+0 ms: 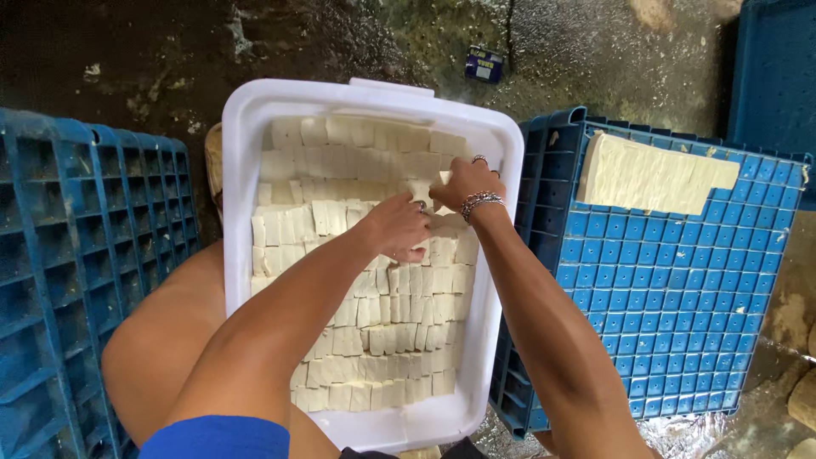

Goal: The person repeatedly picks small rectangular food items from a white tub and places them in a neat row on a blue crate. The person continues this process throughout the clip, maintaining a consistent arrangement pattern.

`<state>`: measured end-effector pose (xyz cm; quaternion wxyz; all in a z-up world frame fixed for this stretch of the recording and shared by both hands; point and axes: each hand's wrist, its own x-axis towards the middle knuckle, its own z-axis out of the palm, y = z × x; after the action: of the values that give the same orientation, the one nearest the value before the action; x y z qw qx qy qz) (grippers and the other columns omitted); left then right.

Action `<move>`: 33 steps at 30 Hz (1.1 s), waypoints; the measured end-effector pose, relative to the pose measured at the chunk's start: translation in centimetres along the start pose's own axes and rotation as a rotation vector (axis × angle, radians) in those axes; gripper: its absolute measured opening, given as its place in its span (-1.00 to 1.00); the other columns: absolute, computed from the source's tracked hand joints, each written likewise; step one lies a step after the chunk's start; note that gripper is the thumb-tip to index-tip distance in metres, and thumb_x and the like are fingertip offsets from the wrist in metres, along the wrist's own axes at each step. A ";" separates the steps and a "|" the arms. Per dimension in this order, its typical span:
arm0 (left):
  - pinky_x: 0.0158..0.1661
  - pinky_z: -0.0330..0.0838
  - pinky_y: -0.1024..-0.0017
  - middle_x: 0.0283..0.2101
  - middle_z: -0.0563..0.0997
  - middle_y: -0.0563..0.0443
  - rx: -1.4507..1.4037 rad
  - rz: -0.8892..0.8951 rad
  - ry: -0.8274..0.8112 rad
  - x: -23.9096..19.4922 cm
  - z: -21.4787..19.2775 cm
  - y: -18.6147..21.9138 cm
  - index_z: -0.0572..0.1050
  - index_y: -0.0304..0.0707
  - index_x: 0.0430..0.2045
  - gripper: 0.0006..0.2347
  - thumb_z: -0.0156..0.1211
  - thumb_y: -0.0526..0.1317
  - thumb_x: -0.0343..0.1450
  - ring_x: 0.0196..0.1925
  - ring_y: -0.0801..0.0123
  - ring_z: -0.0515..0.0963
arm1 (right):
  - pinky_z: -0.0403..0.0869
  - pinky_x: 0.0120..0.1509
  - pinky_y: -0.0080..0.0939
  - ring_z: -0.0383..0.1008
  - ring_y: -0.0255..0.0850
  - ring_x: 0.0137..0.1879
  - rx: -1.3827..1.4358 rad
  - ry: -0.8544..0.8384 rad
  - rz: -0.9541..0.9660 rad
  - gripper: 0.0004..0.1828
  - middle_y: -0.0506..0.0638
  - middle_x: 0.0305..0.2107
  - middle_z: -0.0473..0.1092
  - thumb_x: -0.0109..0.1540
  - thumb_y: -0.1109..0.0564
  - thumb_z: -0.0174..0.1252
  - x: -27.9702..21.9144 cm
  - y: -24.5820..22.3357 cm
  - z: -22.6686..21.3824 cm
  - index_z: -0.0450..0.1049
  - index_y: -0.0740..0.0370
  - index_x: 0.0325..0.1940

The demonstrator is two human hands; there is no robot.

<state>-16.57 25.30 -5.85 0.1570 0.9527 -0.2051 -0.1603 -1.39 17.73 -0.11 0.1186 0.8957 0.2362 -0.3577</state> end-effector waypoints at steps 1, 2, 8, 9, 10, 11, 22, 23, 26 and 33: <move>0.00 0.37 0.10 -0.31 0.64 -0.02 -0.009 0.005 0.014 -0.1 0.1 -0.1 0.64 -0.17 -0.54 -0.65 0.09 0.10 0.33 -0.14 0.16 0.61 | 0.45 0.27 0.17 0.41 0.28 0.24 -0.026 -0.015 0.001 -0.28 0.24 0.22 0.32 0.01 -0.23 0.33 -0.1 -0.3 0.3 0.49 0.05 0.20; 0.00 0.37 0.09 -0.31 0.64 -0.01 -0.017 0.011 0.028 -0.3 0.3 -0.1 0.64 -0.17 -0.57 -0.65 0.10 0.11 0.31 -0.15 0.17 0.62 | 0.45 0.27 0.17 0.39 0.28 0.26 -0.052 -0.030 0.003 -0.28 0.21 0.23 0.31 0.01 -0.23 0.34 -0.2 -0.6 0.6 0.49 0.05 0.21; 0.01 0.37 0.12 -0.34 0.64 0.00 -0.029 -0.010 -0.043 -0.3 0.1 -0.5 0.64 -0.13 -0.55 -0.66 0.07 0.09 0.35 -0.19 0.18 0.62 | 0.39 0.33 0.16 0.36 0.15 0.31 -0.207 -0.219 -0.060 -0.16 0.16 0.23 0.33 0.03 -0.37 0.34 1.2 -0.7 1.6 0.37 -0.06 0.32; -0.01 0.38 0.12 -0.35 0.64 0.00 -0.022 -0.011 -0.047 -0.3 0.1 -0.5 0.64 -0.13 -0.55 -0.67 0.07 0.09 0.35 -0.20 0.18 0.62 | 0.37 0.34 0.14 0.36 0.13 0.32 -0.244 -0.279 -0.099 -0.11 0.15 0.22 0.33 0.03 -0.42 0.34 1.7 -0.5 1.7 0.32 -0.08 0.35; -0.02 0.39 0.13 -0.36 0.65 -0.01 -0.014 -0.012 -0.052 -0.2 0.1 -0.5 0.64 -0.14 -0.55 -0.67 0.07 0.09 0.35 -0.20 0.18 0.62 | 0.42 0.31 0.10 0.43 0.10 0.27 -0.303 -0.348 -0.134 -0.18 0.16 0.15 0.40 0.08 -0.45 0.28 2.2 -0.3 1.8 0.42 0.01 0.28; -0.04 0.39 0.13 -0.37 0.65 -0.01 -0.008 -0.008 -0.058 -0.2 0.2 -0.4 0.64 -0.14 -0.55 -0.67 0.07 0.09 0.35 -0.20 0.18 0.62 | 0.47 0.29 0.06 0.51 0.07 0.23 -0.360 -0.419 -0.167 -0.23 0.17 0.08 0.48 0.13 -0.47 0.23 2.6 0.0 2.0 0.53 0.10 0.20; -0.05 0.46 0.18 -0.02 0.65 -0.13 -0.346 -0.001 0.462 1.4 0.3 0.0 0.53 -0.25 -0.36 -0.76 0.07 -0.14 0.24 -0.09 0.06 0.63 | 0.45 0.19 0.09 0.52 0.13 0.05 0.093 -0.131 -0.463 -0.56 0.20 -0.10 0.54 0.34 -0.21 -0.04 3.2 5.8 4.6 0.55 0.10 0.04; -0.02 0.48 0.19 0.08 0.64 -0.17 -0.466 0.005 0.659 1.1 0.6 0.0 0.51 -0.26 -0.37 -0.79 0.04 -0.18 0.24 -0.03 0.01 0.62 | 0.45 0.18 0.11 0.52 0.15 0.04 0.168 -0.105 -0.479 -0.55 0.23 -0.11 0.54 0.37 -0.19 -0.06 3.5 6.3 4.9 0.54 0.16 0.01; 0.06 0.57 0.22 -0.02 0.67 -0.11 -0.653 -0.352 0.740 0.4 1.6 -0.6 0.62 -0.14 -0.12 -0.68 -0.16 -0.29 0.44 0.02 0.07 0.65 | 0.45 0.15 0.18 0.50 0.25 0.03 0.153 0.216 -0.684 -0.56 0.32 -0.10 0.52 0.43 -0.08 -0.13 2.9 6.3 6.9 0.50 0.31 -0.02; -0.01 0.53 0.11 -0.17 0.65 -0.30 -0.795 -0.754 0.701 2.9 1.8 -0.4 0.59 -0.31 -0.13 -0.73 -0.03 -0.19 0.47 -0.09 -0.09 0.67 | 0.40 0.17 0.23 0.47 0.31 0.03 0.349 0.102 -0.505 -0.55 0.42 -0.16 0.49 0.42 -0.09 -0.06 -2.6 5.5 7.0 0.43 0.37 0.08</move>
<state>-14.56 23.89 -8.29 0.4882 0.8243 0.2818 0.0523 -4.30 9.46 -3.04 -0.1413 0.8323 0.3919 -0.3658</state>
